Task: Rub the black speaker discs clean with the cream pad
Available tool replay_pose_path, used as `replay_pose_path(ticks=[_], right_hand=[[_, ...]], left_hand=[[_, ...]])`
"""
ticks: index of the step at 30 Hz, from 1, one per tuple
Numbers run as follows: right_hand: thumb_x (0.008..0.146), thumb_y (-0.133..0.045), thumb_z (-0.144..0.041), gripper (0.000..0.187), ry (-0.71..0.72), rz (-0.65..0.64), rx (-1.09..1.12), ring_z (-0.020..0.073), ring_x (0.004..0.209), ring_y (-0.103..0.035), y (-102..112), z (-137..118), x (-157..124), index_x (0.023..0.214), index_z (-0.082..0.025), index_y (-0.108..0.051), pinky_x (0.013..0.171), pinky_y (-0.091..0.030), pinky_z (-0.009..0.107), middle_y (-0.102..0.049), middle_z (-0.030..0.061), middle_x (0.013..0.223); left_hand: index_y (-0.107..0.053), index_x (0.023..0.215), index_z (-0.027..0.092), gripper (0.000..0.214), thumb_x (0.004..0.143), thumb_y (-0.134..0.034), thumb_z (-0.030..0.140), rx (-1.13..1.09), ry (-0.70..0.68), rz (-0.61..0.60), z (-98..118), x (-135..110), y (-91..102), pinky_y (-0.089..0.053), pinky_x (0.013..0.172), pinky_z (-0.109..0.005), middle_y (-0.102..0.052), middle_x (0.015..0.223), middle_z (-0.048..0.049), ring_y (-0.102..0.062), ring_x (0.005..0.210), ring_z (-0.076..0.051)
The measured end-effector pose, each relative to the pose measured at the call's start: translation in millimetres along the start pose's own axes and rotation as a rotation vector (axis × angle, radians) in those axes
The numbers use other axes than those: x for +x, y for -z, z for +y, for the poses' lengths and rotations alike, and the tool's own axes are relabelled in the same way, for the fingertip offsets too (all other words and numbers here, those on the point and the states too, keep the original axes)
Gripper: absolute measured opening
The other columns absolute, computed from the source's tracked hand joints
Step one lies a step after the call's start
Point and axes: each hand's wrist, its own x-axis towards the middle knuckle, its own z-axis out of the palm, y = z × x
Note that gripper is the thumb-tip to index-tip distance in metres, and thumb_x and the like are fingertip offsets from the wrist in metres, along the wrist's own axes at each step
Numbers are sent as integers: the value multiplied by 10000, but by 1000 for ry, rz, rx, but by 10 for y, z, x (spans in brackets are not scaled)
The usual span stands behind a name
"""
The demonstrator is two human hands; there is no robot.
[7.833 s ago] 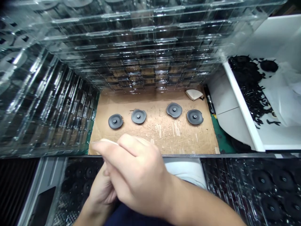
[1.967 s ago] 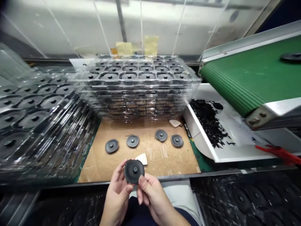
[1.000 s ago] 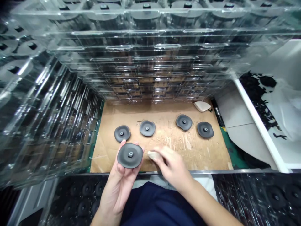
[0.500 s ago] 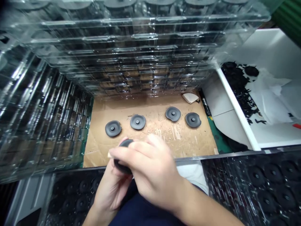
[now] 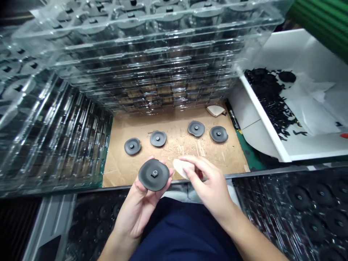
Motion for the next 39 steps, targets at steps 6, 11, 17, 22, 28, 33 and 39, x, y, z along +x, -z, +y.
replay_pose_path(ticks=[6,11,17,22,28,33,39], right_hand=[[874,-502,-121,200,347,-192,125,126,767,-626,84,-624,88,1006,-136,-651,710,-507,221,-681,45,846],[868,-512,-105,185,324,-232,69,118,775,-628,86,-608,68,953,-140,-673,720,-498,216,-683,32,842],[857,-523,-74,196,296,-258,201,93,733,-620,210,-542,-88,973,-157,-658,679,-507,177,-672,17,819],[870,-493,-97,201,385,-37,125,131,779,-624,210,-565,-20,998,-132,-644,739,-519,245,-681,54,858],[855,-545,-95,196,295,-327,143,78,691,-612,440,-481,-192,984,-193,-654,632,-495,154,-664,-10,790],[890,-496,-130,243,512,-42,-161,134,678,-575,527,-458,-118,1071,-207,-639,636,-462,275,-684,29,841],[968,-352,-212,336,691,-328,-79,123,609,-490,488,-519,173,936,-229,-687,594,-390,293,-682,1,768]], left_hand=[[-579,1183,220,503,708,-732,277,130,54,23,-65,-116,-31,-532,804,-251,-666,1144,-80,-638,1000,-200],[-649,1054,190,442,640,-786,259,156,90,33,-109,-130,-97,-540,708,-190,-724,948,-48,-673,824,-146],[-681,1012,225,503,537,-845,207,144,104,-17,-127,-127,-206,-531,798,-205,-726,1019,-35,-668,927,-163],[-692,1000,199,408,612,-803,261,210,104,-26,-170,-119,-248,-529,732,-173,-735,924,-34,-676,857,-153],[-709,973,245,536,462,-862,299,109,92,-44,-87,-180,-256,-544,794,-226,-739,987,-22,-690,873,-178],[-683,1056,209,548,535,-847,252,90,177,-65,-164,-157,-322,-514,848,-228,-734,977,-26,-668,950,-190],[-736,810,163,227,593,-784,116,147,353,-71,-150,-231,-252,-576,717,-348,-740,747,-13,-710,792,-262]])
